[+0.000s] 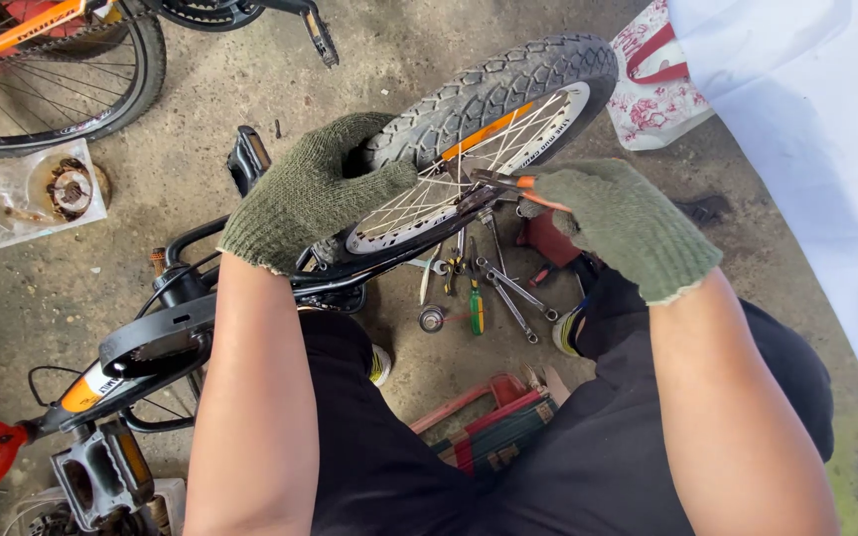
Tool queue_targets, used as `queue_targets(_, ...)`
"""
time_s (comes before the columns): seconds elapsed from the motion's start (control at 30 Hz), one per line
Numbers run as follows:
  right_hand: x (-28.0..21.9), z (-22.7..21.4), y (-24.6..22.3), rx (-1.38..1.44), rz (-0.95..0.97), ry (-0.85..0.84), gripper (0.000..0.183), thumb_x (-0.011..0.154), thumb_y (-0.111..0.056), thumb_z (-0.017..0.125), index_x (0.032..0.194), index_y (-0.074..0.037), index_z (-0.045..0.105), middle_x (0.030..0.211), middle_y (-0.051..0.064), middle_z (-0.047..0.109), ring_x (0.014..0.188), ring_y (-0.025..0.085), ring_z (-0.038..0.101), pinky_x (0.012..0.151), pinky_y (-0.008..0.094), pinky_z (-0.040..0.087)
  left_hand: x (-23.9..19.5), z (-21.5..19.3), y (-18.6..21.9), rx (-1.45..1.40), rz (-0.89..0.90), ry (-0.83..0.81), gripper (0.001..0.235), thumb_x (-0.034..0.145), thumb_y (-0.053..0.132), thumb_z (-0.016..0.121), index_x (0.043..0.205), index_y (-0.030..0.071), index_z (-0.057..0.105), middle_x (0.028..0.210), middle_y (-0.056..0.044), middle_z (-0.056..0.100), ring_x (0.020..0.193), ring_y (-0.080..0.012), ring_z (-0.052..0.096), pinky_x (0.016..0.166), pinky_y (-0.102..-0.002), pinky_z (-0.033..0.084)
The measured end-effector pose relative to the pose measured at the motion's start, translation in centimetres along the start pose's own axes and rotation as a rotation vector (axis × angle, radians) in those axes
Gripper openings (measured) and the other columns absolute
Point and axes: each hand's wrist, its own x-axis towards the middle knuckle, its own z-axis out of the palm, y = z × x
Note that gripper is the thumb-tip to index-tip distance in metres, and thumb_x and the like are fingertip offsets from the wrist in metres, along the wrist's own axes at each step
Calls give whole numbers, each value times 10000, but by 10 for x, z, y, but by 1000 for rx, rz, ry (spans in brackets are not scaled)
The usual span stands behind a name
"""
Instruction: The person uses pliers to adjust the spokes on a bicycle wheel while sitting on the floor. The wheel is held steady with the left hand while the right hand manipulates the tool on the spoke nipples.
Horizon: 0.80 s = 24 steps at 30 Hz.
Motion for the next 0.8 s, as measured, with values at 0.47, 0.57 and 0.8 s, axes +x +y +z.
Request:
queue_targets(0.47,4,-31,-20,309,259,-145,706,666,155,678,1323,-102,688,1100,45,728,616,137,610,481,258,458,4,1,-20,167,46,-67,784,717,321,863,1421,128,579,1262,-57,736,1096,-211,715,941,-347,548)
queue_targets(0.57,34,-62,-78,541,891,-207,464,888,-289,578,1316,-165,709,1208,7,774,1072,172,677,964,305,505,4,-3,-17,216,14,-84,749,725,334,848,1406,142,602,1249,-48,740,1083,-206,717,923,-352,559)
queue_targets(0.8,15,18,-32,149,713,-184,585,748,-757,723,1250,-458,684,1228,-1,705,1215,261,642,1023,426,514,-3,-10,-6,-80,-292,-59,744,811,676,717,1450,318,584,1427,34,639,1357,-162,574,1181,-348,404)
